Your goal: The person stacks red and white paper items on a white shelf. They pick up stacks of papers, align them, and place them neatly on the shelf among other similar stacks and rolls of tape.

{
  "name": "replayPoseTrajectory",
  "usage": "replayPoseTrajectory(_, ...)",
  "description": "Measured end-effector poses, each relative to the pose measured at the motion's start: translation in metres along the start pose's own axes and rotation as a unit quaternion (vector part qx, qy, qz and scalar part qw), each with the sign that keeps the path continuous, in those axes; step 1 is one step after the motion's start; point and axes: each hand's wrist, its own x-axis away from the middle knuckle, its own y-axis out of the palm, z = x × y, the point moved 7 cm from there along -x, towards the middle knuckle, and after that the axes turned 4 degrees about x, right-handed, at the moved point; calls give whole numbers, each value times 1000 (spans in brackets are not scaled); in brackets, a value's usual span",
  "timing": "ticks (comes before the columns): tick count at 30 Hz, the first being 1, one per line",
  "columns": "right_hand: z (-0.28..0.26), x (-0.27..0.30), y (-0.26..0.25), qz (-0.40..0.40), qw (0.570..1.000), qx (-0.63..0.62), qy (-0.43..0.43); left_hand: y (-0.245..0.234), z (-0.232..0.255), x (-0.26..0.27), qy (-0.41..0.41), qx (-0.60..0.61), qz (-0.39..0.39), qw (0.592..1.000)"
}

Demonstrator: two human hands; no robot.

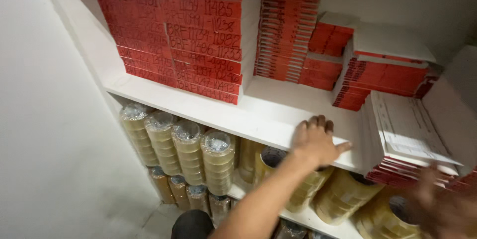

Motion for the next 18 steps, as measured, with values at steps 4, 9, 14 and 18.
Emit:
replayPoseTrajectory(4, -120, -53, 8, -39, 947, -225, -227, -9, -33, -25, 52, 21, -3, 998)
replayPoseTrajectory(9, -177, -65, 84, -139, 936, -272, -177, -2, -117, -80, 41, 46, 136, 989)
replayPoseTrajectory(14, -194, -63, 182, -386, 885, -251, 76, -54, -141, -61, -16, 50, 152, 987)
replayPoseTrajectory(18, -181, -25, 283, -475, 867, -119, 98, -46, -170, -114, -16, 6, 222, 975)
